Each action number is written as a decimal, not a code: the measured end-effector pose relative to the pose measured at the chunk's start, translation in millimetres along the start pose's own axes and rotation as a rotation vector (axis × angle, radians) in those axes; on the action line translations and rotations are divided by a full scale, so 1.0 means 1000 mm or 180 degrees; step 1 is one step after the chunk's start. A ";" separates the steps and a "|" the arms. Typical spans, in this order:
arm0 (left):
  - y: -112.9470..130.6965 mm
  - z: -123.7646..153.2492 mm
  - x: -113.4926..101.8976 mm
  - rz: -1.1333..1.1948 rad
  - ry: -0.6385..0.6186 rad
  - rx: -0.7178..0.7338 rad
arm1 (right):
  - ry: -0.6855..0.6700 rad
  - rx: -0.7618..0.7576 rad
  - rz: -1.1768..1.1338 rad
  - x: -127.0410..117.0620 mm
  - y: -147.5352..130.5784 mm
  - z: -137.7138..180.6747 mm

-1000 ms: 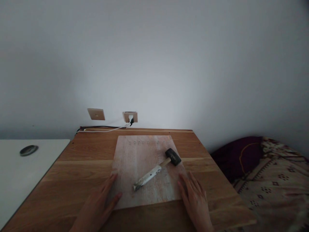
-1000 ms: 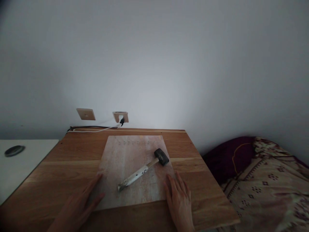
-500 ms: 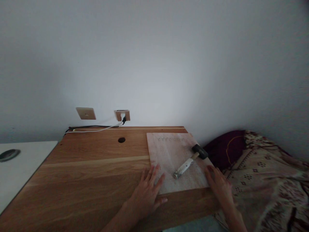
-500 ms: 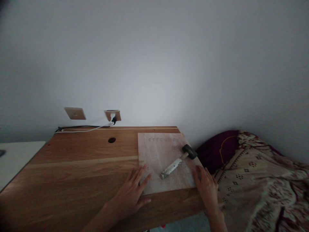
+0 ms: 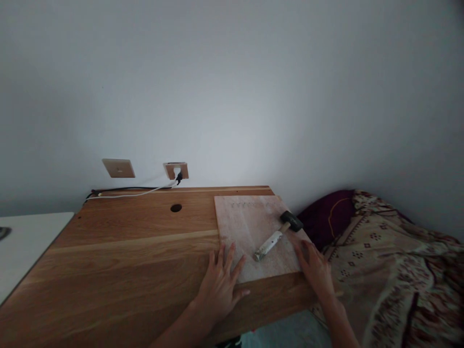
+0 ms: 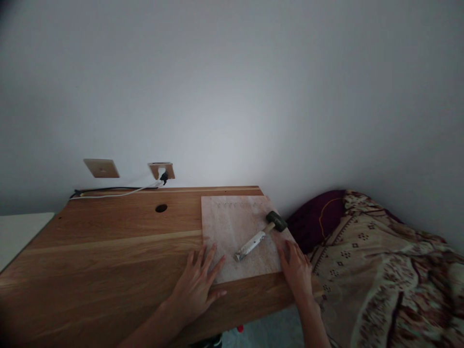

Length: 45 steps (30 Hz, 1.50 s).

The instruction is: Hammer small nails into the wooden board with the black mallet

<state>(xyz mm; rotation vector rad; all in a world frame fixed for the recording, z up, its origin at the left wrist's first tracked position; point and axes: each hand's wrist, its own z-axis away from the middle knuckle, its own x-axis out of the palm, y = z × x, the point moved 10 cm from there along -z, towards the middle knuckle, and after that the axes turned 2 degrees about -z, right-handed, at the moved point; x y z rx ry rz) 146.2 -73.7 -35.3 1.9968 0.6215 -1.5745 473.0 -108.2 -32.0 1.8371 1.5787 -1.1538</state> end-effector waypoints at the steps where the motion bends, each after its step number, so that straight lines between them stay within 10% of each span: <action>1: 0.000 0.000 0.000 0.0004 -0.0007 -0.0012 | -0.0012 -0.0005 0.0006 0.000 -0.002 0.000; 14: -0.022 0.008 -0.032 -0.0008 -0.0028 -0.0275 | -0.0060 -0.0216 0.0040 -0.004 -0.045 0.006; 34: -0.169 0.118 -0.081 -0.0621 0.0191 -0.1780 | -0.0455 -0.1020 -0.0404 0.011 -0.240 0.032; 45: -0.241 0.038 -0.111 -0.0253 -0.0421 -0.2150 | -0.0124 -0.0658 -0.1036 -0.035 -0.259 -0.070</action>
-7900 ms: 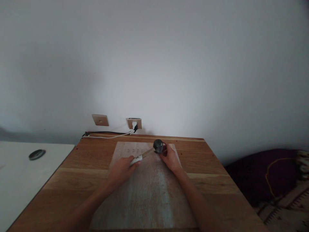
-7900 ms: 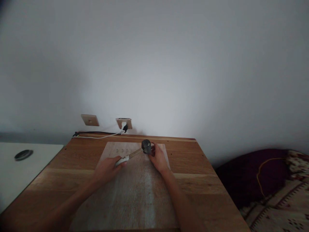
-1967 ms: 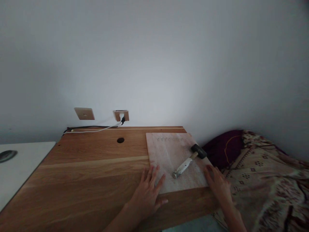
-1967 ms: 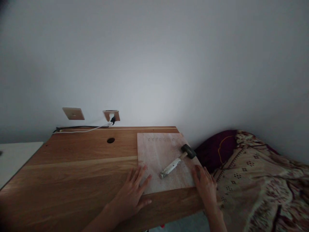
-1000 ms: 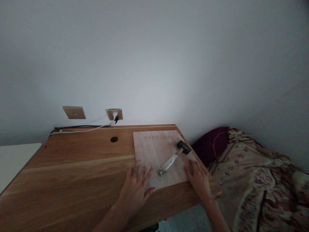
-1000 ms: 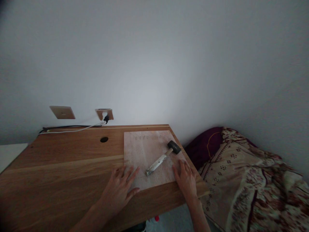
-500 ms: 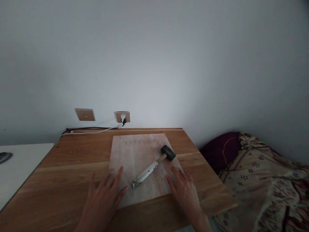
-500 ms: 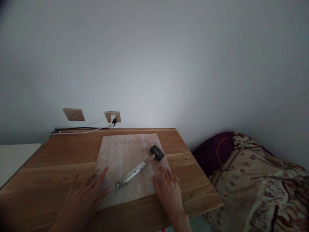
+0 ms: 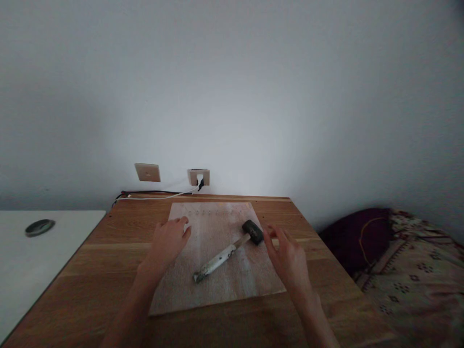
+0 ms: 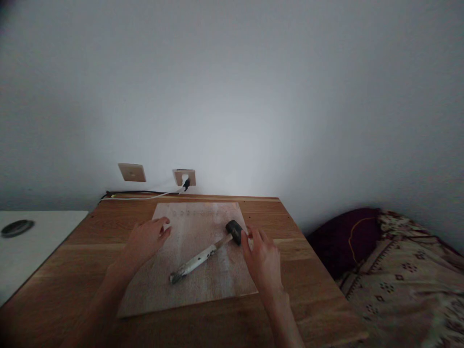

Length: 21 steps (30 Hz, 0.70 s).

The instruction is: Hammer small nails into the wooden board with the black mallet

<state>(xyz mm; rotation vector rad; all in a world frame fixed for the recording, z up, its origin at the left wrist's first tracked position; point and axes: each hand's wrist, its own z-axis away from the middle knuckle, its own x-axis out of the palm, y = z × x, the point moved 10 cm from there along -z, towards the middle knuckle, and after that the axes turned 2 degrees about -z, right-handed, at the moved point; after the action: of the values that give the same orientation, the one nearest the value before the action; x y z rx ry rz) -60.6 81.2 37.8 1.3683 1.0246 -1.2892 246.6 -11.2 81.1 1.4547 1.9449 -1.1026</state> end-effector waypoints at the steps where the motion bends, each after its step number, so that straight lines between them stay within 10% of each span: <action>1: 0.001 -0.016 -0.004 0.0070 0.0073 0.0024 | 0.0024 -0.0105 -0.0212 -0.001 -0.007 -0.020; 9: -0.003 -0.105 0.001 0.0917 0.0291 0.0733 | -0.0326 0.0538 -0.1167 0.067 -0.010 -0.128; 21: -0.008 -0.116 0.014 0.1383 0.0344 0.0963 | -0.1254 0.1169 -0.1306 0.149 0.019 -0.124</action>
<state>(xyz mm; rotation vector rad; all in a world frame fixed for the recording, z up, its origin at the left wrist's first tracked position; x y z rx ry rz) -45.4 195.8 20.8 1.7906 0.5662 -1.0762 227.7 175.8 32.1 0.9088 1.8557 -1.8525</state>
